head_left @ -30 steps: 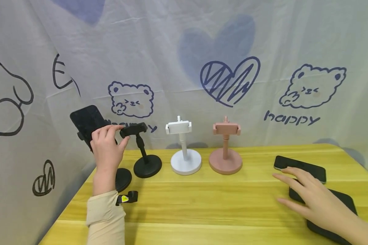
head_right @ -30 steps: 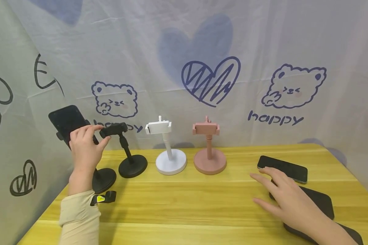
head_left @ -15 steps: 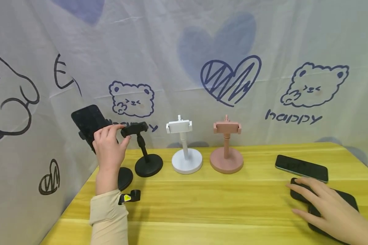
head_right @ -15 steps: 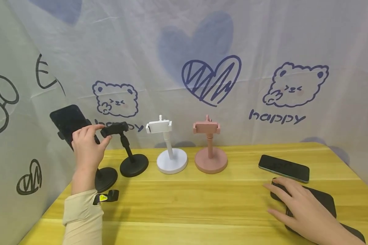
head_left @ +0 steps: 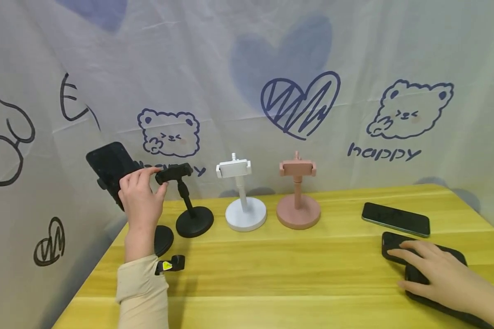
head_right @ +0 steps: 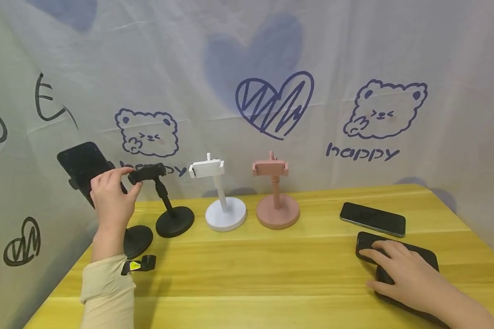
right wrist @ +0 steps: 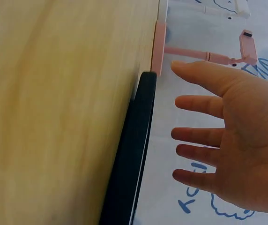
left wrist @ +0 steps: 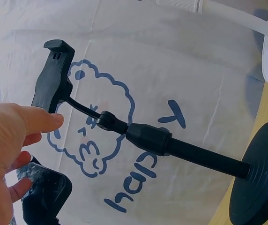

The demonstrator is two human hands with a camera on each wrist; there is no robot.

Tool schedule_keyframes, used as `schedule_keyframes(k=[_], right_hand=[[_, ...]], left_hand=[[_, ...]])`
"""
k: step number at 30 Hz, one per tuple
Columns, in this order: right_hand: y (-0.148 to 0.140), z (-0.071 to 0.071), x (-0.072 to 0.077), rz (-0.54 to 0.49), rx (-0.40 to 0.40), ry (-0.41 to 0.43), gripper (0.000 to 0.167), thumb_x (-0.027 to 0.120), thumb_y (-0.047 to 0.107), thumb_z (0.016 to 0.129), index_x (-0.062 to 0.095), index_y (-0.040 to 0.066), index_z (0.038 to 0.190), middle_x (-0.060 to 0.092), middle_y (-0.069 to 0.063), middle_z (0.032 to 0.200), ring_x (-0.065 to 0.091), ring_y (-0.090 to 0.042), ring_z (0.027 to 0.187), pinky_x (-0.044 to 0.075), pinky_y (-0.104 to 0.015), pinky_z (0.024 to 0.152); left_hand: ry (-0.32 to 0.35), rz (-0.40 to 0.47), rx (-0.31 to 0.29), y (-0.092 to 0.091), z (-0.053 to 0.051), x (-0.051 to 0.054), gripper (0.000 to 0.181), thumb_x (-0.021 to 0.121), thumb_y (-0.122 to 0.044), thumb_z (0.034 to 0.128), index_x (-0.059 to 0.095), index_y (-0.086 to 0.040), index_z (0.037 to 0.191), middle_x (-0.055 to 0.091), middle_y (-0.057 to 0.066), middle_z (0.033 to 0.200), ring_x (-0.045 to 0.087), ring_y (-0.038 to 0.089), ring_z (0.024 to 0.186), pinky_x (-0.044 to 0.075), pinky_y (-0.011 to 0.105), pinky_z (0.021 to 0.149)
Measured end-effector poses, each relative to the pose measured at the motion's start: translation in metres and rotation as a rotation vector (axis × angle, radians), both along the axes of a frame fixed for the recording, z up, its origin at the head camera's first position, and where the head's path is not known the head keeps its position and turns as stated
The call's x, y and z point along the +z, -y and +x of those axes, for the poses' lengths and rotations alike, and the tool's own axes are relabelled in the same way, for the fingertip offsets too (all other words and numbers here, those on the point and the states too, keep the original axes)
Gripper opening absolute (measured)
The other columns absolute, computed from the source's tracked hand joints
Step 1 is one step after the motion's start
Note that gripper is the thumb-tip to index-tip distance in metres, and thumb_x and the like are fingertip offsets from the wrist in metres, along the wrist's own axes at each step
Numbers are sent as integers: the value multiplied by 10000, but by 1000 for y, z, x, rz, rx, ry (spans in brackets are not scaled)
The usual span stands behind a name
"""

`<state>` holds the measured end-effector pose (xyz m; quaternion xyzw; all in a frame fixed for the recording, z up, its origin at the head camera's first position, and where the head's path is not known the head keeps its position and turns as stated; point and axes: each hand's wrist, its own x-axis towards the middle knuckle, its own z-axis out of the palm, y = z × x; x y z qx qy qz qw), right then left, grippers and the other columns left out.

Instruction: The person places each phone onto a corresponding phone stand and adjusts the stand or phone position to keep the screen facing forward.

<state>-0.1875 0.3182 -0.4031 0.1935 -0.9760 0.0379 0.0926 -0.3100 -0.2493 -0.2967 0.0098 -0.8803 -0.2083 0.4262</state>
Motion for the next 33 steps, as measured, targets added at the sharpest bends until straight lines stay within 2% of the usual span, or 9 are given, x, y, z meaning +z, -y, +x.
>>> schedule_keyframes(k=[4,8,13,18,25,33], right_hand=[[-8,-3,-3,-6,-4,48,661,751,595,719,628,218,1247,596,-124,1221,598,-383,1079,502,-577,772],[-16,-5,-4,0,-26,133,694,739,632,697,628,203,1230,596,-130,1207,602,-375,1052,516,-555,770],[-22,-11,-3,-1,-51,296,732,729,666,679,613,188,1221,584,-107,1192,595,-349,1024,522,-536,758],[-23,-17,-2,-22,-64,437,694,791,590,671,603,191,1208,570,-67,1149,581,-316,1002,520,-526,764],[-23,-16,0,-43,-72,489,673,845,488,656,588,214,1214,547,-60,1141,556,-305,1006,517,-507,751],[-21,-16,-1,-40,-70,478,651,854,456,650,589,220,1196,530,-39,1111,532,-266,983,507,-473,750]], left_hand=[[-5,-5,2,-2,-2,-1,347,718,-125,877,618,-70,1205,589,178,1253,409,379,1215,336,577,986],[-3,-4,-7,-3,-2,-1,344,716,-133,880,619,-75,1205,589,175,1257,407,376,1220,338,576,980],[4,0,-6,-3,-2,0,343,712,-138,884,620,-77,1209,589,175,1267,406,373,1228,341,571,983],[20,5,5,-2,1,-1,345,709,-134,886,618,-78,1213,584,175,1276,402,372,1233,340,566,983],[28,11,7,-4,2,1,346,707,-127,886,617,-73,1216,580,179,1283,399,374,1234,336,567,984],[5,-2,3,-2,1,-1,344,713,-122,880,619,-64,1206,589,185,1267,412,377,1213,348,566,966]])
